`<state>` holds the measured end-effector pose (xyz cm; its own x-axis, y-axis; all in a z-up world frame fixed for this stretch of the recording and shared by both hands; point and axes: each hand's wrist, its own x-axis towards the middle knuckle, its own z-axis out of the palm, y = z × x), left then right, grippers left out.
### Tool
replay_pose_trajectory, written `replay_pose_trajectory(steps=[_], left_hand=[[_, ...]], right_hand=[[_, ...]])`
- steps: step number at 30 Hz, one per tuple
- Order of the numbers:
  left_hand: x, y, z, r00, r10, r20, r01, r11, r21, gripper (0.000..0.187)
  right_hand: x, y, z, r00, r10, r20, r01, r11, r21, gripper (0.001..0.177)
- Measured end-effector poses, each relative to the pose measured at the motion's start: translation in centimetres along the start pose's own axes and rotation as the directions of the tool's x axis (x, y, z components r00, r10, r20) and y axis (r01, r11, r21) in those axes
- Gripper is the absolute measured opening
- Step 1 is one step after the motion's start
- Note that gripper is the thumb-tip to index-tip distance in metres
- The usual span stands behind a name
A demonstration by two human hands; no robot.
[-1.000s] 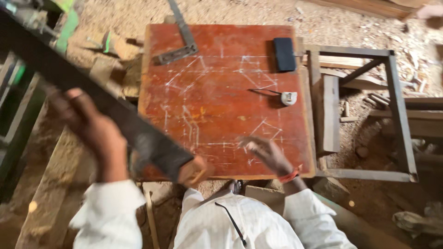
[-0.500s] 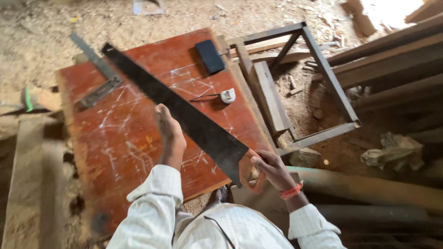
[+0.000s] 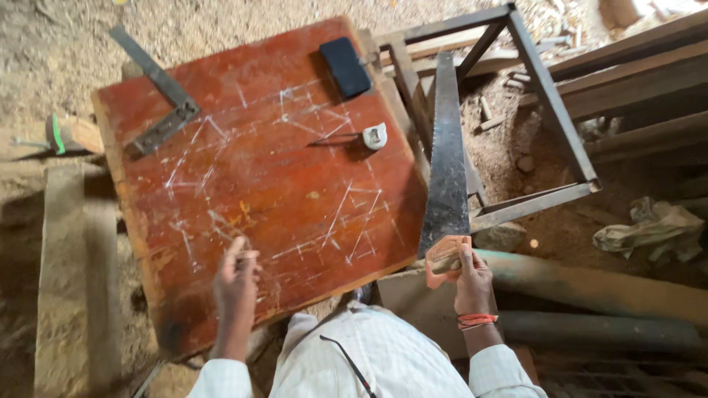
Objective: The person uses a hand saw and a piece of chalk to draw straight lines on a wooden board. They repeatedly position the saw as a straightedge and trace along it, then switch to a folding ruler to mark additional lines.
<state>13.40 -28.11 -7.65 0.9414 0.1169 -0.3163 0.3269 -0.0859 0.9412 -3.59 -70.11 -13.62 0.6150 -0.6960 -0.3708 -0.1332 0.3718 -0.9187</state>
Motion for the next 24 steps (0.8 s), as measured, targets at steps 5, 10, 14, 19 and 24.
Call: replay_pose_trajectory(steps=[5, 10, 14, 19, 24], left_hand=[[-2.1, 0.4, -7.1, 0.978, -0.084, -0.19, 0.09, 0.996, 0.027, 0.048], [-2.0, 1.6, -10.6, 0.959, -0.146, -0.244, 0.169, 0.983, 0.078, 0.044], [-1.2, 1.7, -12.2, 0.97, -0.129, -0.206, 0.137, 0.99, 0.024, 0.043], [-0.3, 1.3, -13.8, 0.985, -0.043, -0.169, 0.054, 0.997, 0.063, 0.042], [-1.0, 1.5, -13.6, 0.983, -0.086, -0.163, 0.122, 0.967, 0.222, 0.041]], right_hand=[[-2.6, 1.7, 1.1, 0.998, 0.049, -0.049, -0.054, 0.993, -0.104, 0.035], [-1.8, 1.2, -0.1, 0.997, 0.072, 0.016, -0.064, 0.958, -0.28, 0.052], [-1.3, -0.1, -1.4, 0.953, -0.039, -0.301, -0.211, 0.627, -0.75, 0.073], [-0.6, -4.6, 0.4, 0.9, -0.423, -0.109, 0.293, 0.769, -0.568, 0.047], [5.0, -9.1, 10.7, 0.882, -0.351, 0.314, 0.408, 0.236, -0.882, 0.048]])
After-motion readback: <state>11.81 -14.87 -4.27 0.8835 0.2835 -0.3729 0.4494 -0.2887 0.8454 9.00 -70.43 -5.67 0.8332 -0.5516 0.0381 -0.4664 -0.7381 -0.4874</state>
